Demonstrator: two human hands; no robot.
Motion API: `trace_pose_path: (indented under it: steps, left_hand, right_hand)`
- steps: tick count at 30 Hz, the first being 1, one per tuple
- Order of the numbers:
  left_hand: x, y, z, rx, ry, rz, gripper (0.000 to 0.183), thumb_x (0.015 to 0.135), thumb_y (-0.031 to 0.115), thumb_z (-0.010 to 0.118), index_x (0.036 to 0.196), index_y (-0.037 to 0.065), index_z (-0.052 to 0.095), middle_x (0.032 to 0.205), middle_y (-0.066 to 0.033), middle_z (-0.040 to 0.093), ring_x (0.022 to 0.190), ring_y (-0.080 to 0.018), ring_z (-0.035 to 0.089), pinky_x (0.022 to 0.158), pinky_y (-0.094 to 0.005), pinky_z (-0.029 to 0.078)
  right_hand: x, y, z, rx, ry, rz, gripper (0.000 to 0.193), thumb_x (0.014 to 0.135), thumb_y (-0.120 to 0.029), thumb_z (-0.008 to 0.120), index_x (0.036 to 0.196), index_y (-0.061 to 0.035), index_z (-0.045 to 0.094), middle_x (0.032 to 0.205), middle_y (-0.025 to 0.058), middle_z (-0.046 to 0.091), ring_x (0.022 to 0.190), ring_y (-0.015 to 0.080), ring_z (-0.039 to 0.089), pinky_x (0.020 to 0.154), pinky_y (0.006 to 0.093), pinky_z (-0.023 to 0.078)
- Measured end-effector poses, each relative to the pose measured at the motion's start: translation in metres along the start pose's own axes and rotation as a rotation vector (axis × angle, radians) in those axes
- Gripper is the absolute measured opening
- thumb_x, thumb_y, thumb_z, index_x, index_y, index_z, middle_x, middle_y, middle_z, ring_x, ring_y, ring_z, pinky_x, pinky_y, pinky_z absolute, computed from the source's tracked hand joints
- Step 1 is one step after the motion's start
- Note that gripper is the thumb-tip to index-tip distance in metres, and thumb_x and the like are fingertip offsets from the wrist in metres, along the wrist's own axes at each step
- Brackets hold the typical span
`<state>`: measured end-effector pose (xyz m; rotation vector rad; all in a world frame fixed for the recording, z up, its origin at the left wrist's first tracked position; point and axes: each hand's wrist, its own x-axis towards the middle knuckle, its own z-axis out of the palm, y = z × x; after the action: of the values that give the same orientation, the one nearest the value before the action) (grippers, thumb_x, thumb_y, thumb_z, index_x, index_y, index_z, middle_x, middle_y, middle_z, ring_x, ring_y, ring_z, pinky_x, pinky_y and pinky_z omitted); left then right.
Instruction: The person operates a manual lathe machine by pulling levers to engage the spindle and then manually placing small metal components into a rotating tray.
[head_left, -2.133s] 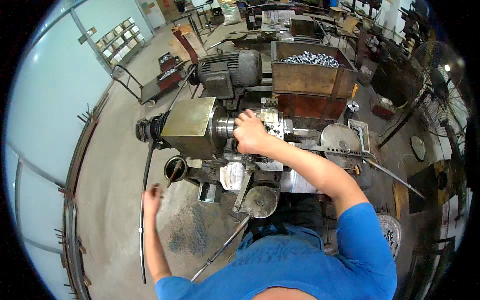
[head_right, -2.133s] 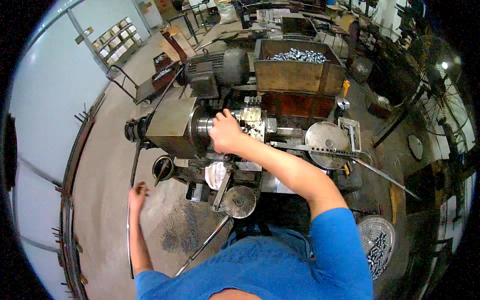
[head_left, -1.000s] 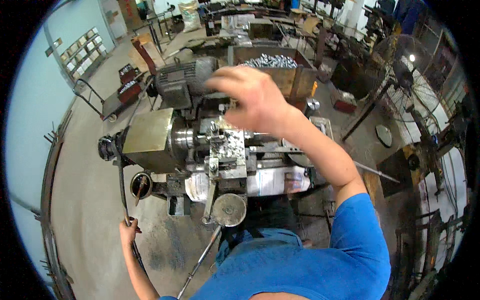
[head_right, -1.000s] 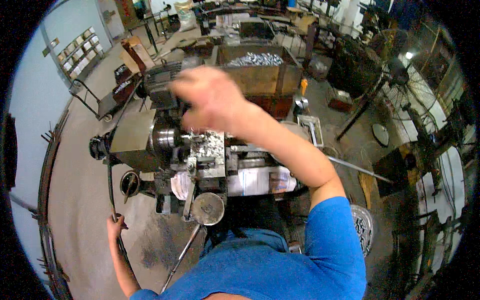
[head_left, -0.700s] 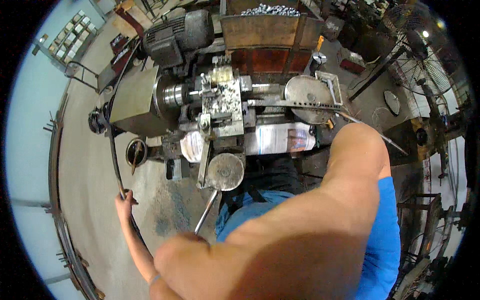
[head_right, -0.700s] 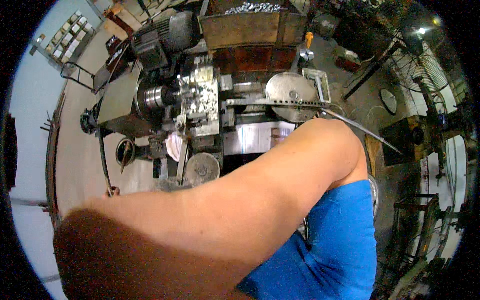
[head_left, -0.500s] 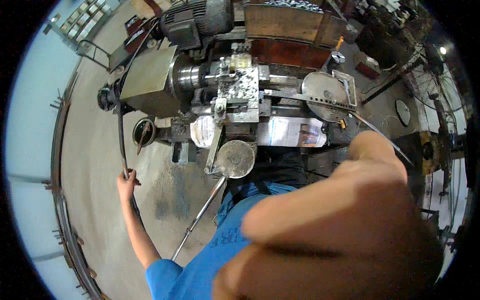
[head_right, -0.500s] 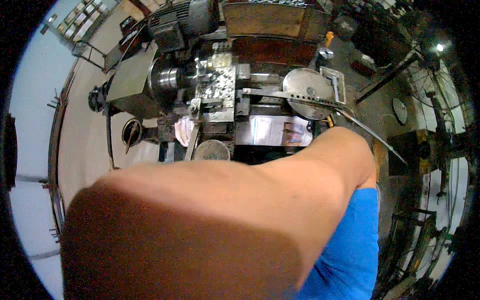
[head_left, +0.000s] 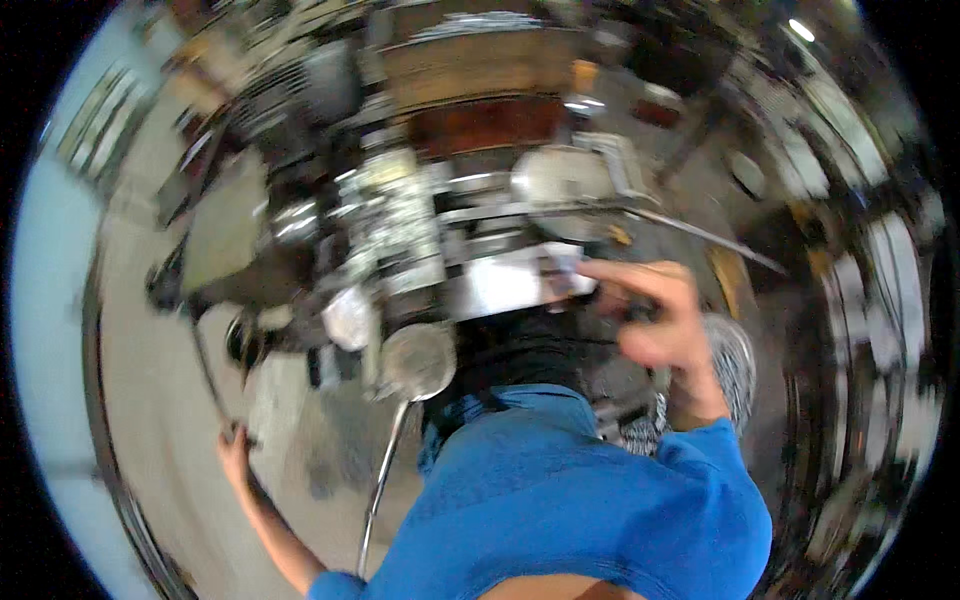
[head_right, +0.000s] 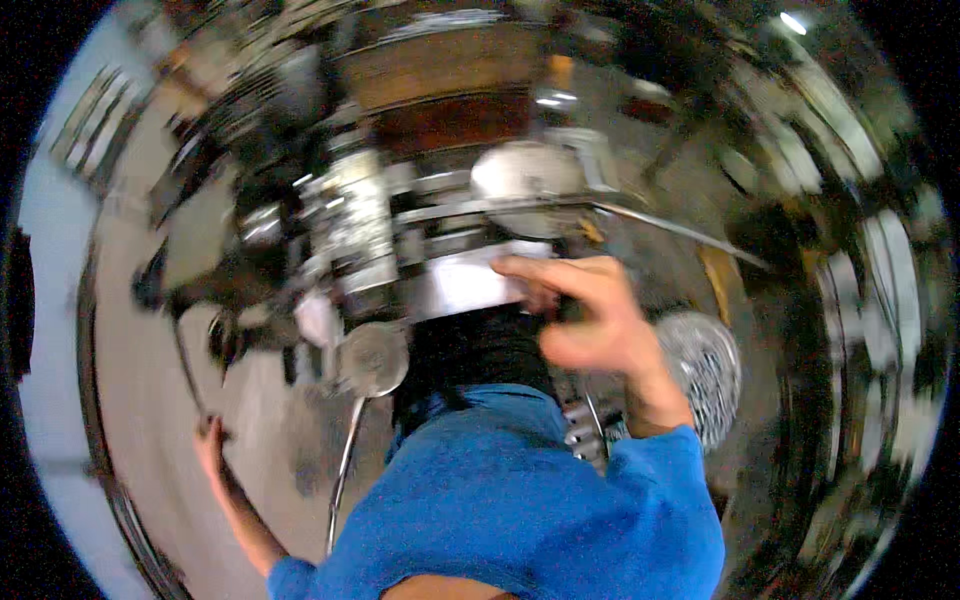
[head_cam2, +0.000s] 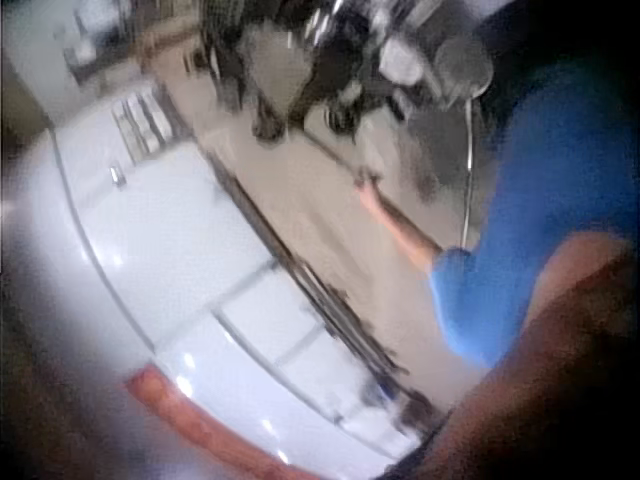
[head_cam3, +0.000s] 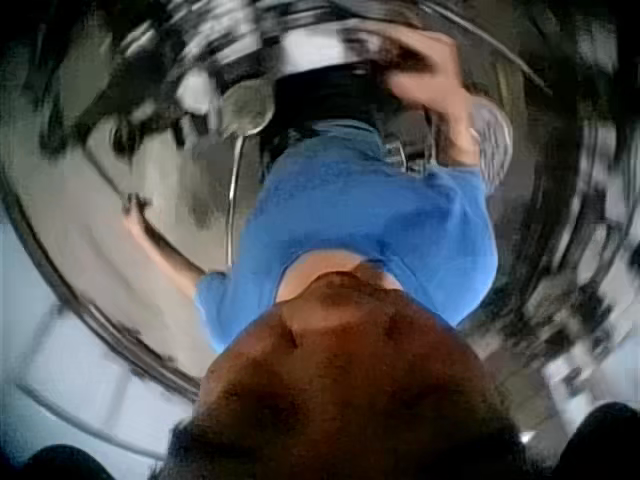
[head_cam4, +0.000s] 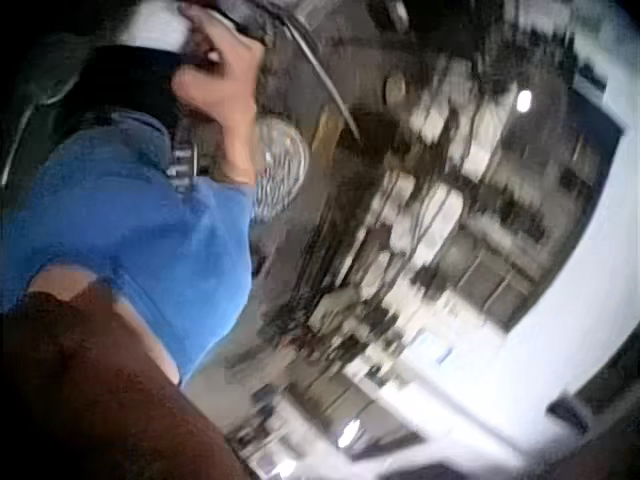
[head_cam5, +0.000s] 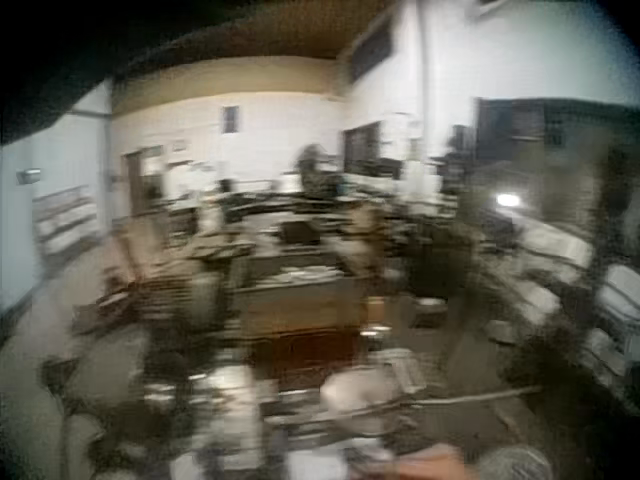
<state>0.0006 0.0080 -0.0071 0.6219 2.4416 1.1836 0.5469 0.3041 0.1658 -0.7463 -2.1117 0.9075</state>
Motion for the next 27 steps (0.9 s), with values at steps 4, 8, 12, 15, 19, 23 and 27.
trace_pose_path:
  steps: [4,8,12,15,19,23,27]
  left_hand:
    - [-0.001,-0.022,-0.02,-0.158,-0.004,-0.097,0.042,0.078,0.027,0.067,0.095,-0.007,0.048,0.064,-0.0081,0.053,0.049,-0.0155,0.05,0.045,-0.0305,0.047]
    - [0.007,-0.027,-0.009,-0.135,0.149,-0.162,0.039,0.077,0.023,0.068,0.1,-0.005,0.053,0.054,-0.0052,0.049,0.043,-0.0137,0.043,0.045,-0.0323,0.044]
    - [0.028,-0.022,0.002,-0.1,0.093,-0.178,0.039,0.077,0.024,0.068,0.099,-0.005,0.054,0.053,-0.005,0.048,0.043,-0.0137,0.042,0.045,-0.0323,0.045]
    - [0.031,-0.025,0.002,-0.1,0.076,-0.186,0.038,0.077,0.024,0.068,0.098,-0.005,0.054,0.052,-0.0049,0.047,0.042,-0.0136,0.042,0.046,-0.0323,0.045]
    - [0.024,-0.033,-0.009,-0.098,0.07,-0.198,0.038,0.077,0.025,0.068,0.097,-0.004,0.054,0.051,-0.0047,0.047,0.041,-0.0135,0.041,0.046,-0.0322,0.045]
    - [0.041,-0.052,-0.022,-0.063,-0.015,-0.117,0.037,0.078,0.026,0.068,0.095,-0.003,0.054,0.05,-0.0053,0.048,0.04,-0.0137,0.041,0.045,-0.0316,0.046]
    - [0.046,-0.074,-0.037,-0.181,-0.103,-0.097,0.033,0.078,0.026,0.067,0.091,-0.002,0.055,0.05,-0.0049,0.048,0.04,-0.013,0.043,0.042,-0.0303,0.045]
  right_hand:
    - [-0.107,0.118,-0.032,-0.165,0.216,0.539,0.042,0.059,-0.008,0.057,0.1,-0.0024,0.062,0.072,0.0133,0.063,0.064,0.0201,0.06,0.063,0.0298,0.048]
    - [-0.279,0.229,-0.093,-0.866,0.403,0.82,0.023,0.06,-0.021,0.062,0.076,-0.0059,0.067,0.081,0.0168,0.064,0.073,0.0311,0.062,0.069,0.0368,0.05]
    - [-0.382,0.268,-0.104,-0.919,0.382,1.377,0.028,0.06,-0.023,0.061,0.076,-0.0011,0.064,0.083,0.0204,0.062,0.081,0.0338,0.061,0.076,0.0385,0.049]
    - [-0.393,0.292,-0.101,-0.894,0.215,1.419,0.035,0.059,-0.026,0.062,0.083,-0.0005,0.063,0.093,0.0207,0.061,0.09,0.0324,0.059,0.081,0.0375,0.048]
    - [-0.354,0.267,-0.097,-0.86,0.288,1.567,0.033,0.06,-0.03,0.063,0.078,-0.0028,0.064,0.096,0.0196,0.061,0.092,0.0307,0.058,0.082,0.0364,0.047]
    - [-0.36,0.302,-0.106,-0.815,0.285,1.558,0.038,0.061,-0.03,0.062,0.087,-0.0023,0.064,0.1,0.0187,0.061,0.096,0.0301,0.058,0.084,0.0353,0.047]
    - [-0.35,0.323,-0.11,-0.72,0.438,1.705,0.04,0.062,-0.029,0.062,0.092,-0.0031,0.064,0.104,0.0179,0.06,0.099,0.0297,0.058,0.086,0.035,0.045]
